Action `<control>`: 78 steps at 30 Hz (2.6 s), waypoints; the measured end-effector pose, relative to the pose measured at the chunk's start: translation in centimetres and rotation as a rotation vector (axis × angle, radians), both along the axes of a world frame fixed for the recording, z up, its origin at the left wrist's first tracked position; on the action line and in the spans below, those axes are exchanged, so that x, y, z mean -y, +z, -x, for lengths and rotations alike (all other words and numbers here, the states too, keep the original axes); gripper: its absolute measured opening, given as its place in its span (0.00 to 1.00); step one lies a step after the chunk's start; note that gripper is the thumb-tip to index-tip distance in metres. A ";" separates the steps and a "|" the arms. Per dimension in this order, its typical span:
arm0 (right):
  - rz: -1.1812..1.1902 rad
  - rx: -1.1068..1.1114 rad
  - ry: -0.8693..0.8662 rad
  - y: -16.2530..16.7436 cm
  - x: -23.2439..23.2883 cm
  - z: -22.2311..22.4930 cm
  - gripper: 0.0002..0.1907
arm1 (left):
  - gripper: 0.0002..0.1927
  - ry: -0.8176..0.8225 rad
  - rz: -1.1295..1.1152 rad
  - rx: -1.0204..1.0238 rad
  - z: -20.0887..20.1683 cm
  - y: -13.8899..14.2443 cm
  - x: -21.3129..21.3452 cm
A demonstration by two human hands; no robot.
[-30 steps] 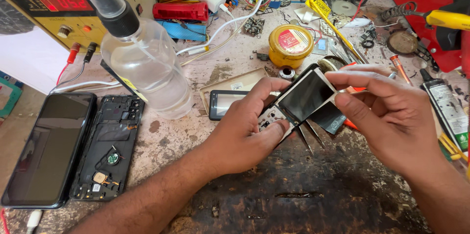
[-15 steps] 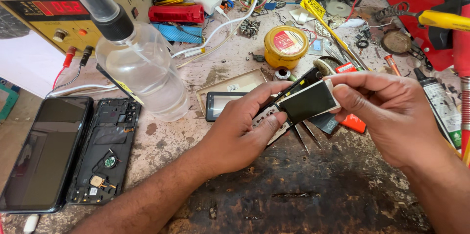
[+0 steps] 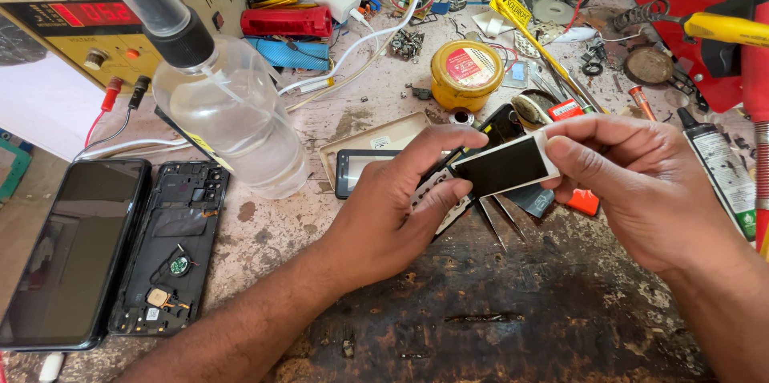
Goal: The person disassembles a mobile phone, removes the battery, and then reassembles it by placing the battery back into the device and closing the back cover.
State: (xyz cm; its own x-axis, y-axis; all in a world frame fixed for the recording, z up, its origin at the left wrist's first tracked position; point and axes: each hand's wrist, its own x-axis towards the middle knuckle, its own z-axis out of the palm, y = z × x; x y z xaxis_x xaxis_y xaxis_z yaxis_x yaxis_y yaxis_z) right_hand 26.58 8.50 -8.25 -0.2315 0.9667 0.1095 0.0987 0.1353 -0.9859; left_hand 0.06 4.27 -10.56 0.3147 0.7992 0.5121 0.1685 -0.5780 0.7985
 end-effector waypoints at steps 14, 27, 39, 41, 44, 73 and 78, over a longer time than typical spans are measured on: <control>-0.001 0.062 0.041 -0.7 0.0 0.2 0.14 | 0.25 -0.014 -0.014 -0.022 0.4 -0.3 0.2; -0.008 0.070 0.078 -0.7 0.2 0.5 0.14 | 0.17 -0.009 0.008 0.023 0.5 -0.8 -0.1; -0.012 0.151 0.019 0.4 0.7 2.1 0.19 | 0.16 -0.014 0.213 0.179 0.2 -0.5 -0.6; 0.005 0.133 0.017 0.7 0.7 2.0 0.20 | 0.16 -0.055 0.360 0.258 0.0 -0.3 -0.7; 0.022 0.103 0.040 0.8 0.9 1.9 0.21 | 0.16 -0.056 0.459 0.276 -0.1 -0.2 -0.6; 0.106 -0.065 0.214 0.8 0.8 0.8 0.23 | 0.18 -0.104 0.479 0.299 -0.7 0.0 -0.5; 0.049 -0.018 0.156 0.9 1.1 1.3 0.22 | 0.28 -0.057 0.471 0.286 -0.5 0.3 -0.2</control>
State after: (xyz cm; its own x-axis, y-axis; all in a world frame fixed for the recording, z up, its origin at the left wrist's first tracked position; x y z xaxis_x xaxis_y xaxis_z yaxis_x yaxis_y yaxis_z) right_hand 25.26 7.35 -7.39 -0.3780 0.9233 0.0685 0.0624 0.0993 -0.9931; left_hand 0.58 4.43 -10.26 0.2646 0.9484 0.1749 -0.1141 -0.1493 0.9822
